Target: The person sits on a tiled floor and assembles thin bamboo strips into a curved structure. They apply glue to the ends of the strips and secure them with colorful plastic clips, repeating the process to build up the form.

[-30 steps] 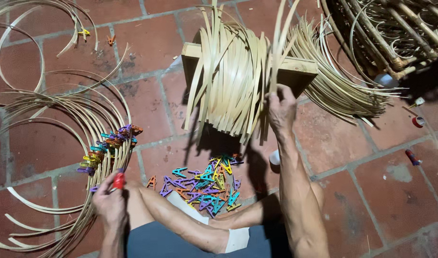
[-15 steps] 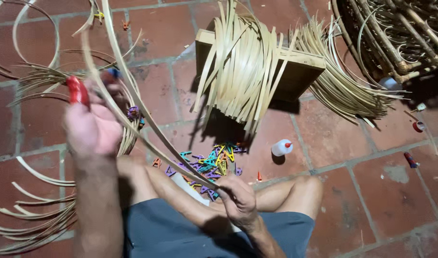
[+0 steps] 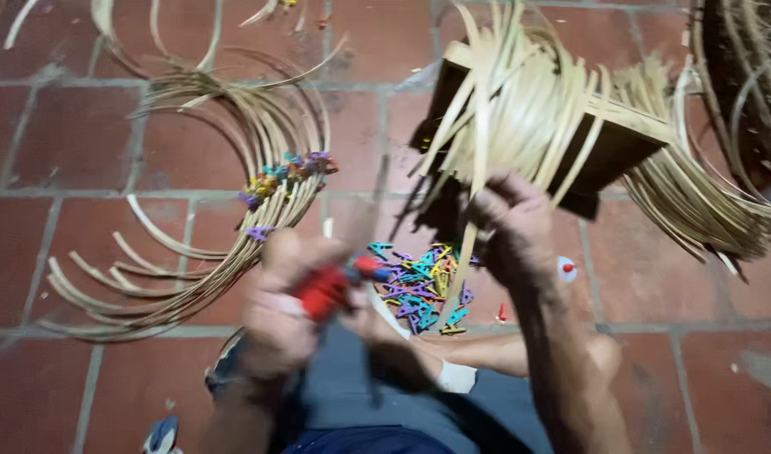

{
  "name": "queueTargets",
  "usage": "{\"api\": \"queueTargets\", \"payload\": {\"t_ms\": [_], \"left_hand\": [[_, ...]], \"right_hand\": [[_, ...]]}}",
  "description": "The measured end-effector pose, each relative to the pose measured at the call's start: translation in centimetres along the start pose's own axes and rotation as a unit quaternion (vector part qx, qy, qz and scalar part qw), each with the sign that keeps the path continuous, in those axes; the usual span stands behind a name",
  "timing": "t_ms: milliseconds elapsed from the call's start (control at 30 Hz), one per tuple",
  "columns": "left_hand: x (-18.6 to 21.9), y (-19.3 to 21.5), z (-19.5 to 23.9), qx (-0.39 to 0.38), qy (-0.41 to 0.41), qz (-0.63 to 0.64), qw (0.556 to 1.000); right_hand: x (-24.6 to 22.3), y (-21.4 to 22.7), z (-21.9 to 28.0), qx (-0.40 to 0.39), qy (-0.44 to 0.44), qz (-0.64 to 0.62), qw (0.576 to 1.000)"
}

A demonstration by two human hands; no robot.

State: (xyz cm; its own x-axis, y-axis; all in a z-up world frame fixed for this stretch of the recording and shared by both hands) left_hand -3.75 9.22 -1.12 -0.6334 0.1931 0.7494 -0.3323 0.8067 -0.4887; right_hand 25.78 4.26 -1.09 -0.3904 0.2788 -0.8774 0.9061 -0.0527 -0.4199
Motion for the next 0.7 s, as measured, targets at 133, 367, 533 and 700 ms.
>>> {"api": "queueTargets", "payload": {"t_ms": [133,367,533,700], "left_hand": [[-2.5,-3.4,2.1,0.058,0.076,-0.102,0.990],[-2.6,-4.2,3.4,0.089,0.046,-0.060,0.993],[-2.3,-4.0,3.6,0.070,0.071,-0.065,0.993],[-1.8,-4.0,3.6,0.049,0.102,-0.111,0.987]], "right_hand": [[-2.0,-3.1,-3.4,-0.059,0.015,-0.035,0.998],[-0.9,-7.1,-4.6,-0.075,0.043,-0.031,0.996],[-1.3,-7.0,-4.8,-0.046,0.055,-0.009,0.997],[-1.8,-7.1,-4.7,-0.056,0.058,-0.010,0.997]]}}
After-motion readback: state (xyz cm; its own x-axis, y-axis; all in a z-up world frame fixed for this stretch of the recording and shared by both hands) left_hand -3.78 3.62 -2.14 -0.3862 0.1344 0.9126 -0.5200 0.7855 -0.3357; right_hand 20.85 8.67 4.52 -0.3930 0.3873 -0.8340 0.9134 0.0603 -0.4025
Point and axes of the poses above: each hand's wrist, its own z-axis away from the middle knuckle, its own y-axis out of the back of the hand, x = y × z, the point moved 1 cm from there along -z, towards the middle knuckle, and after that the axes turned 15 degrees about -x, right-handed, at the moved point
